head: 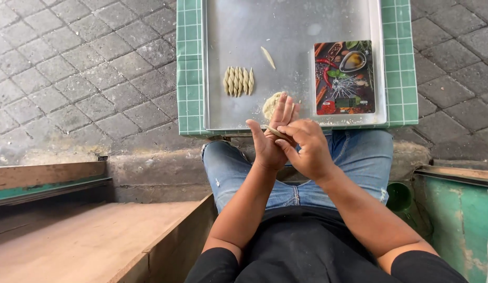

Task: Hand-shaping small pieces of dough into twisted snack shapes on a metal tray.

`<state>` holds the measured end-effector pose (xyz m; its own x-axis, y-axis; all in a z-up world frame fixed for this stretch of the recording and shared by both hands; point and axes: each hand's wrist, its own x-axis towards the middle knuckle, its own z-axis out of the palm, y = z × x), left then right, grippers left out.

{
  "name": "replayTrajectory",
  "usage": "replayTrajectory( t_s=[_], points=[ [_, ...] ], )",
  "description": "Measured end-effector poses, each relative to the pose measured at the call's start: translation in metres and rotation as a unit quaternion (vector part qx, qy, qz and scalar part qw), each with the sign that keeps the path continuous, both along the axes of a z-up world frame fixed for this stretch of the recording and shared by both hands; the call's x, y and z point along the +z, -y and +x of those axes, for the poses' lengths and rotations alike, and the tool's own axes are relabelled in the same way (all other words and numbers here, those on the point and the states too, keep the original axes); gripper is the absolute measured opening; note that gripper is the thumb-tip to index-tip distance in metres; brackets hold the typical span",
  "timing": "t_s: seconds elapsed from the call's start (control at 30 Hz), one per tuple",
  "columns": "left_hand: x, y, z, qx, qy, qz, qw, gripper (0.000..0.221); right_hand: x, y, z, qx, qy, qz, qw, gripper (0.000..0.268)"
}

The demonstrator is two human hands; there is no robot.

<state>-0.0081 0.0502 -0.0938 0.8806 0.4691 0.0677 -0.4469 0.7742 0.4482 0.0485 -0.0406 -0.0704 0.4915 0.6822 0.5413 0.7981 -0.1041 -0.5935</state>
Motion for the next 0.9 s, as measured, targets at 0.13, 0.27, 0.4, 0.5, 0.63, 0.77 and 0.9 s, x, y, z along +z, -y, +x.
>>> replayTrajectory(
  t_s=[0.13, 0.27, 0.4, 0.5, 0.63, 0.77, 0.9],
  points=[
    [0.013, -0.017, 0.006, 0.007, -0.067, 0.049, 0.997, 0.113, 0.031, -0.03, 0.009, -0.011, -0.069, 0.026, 0.997, 0.012],
    [0.027, -0.045, -0.001, 0.058, -0.136, 0.052, 0.988, 0.092, 0.011, -0.086, 0.071, -0.088, -0.171, 0.02, 0.981, 0.015],
    [0.049, -0.043, -0.035, 0.064, -0.194, 0.047, 0.978, 0.091, -0.017, -0.146, 0.145, -0.127, -0.269, 0.01, 0.955, 0.015],
    [0.044, -0.026, -0.061, 0.038, -0.301, 0.02, 0.953, 0.087, -0.07, -0.18, 0.175, -0.144, -0.222, -0.153, 0.952, 0.03],
    [-0.016, -0.009, -0.093, 0.031, -0.271, 0.026, 0.962, 0.091, -0.113, -0.199, 0.188, -0.197, -0.073, -0.189, 0.959, 0.02],
    [-0.034, -0.003, -0.109, 0.026, -0.316, 0.015, 0.948, 0.084, -0.097, -0.201, 0.174, -0.197, -0.021, -0.242, 0.95, 0.032],
    [-0.04, 0.001, -0.112, 0.01, -0.329, 0.008, 0.944, 0.071, -0.116, -0.194, 0.18, -0.203, 0.001, -0.243, 0.949, 0.017]
  ],
)
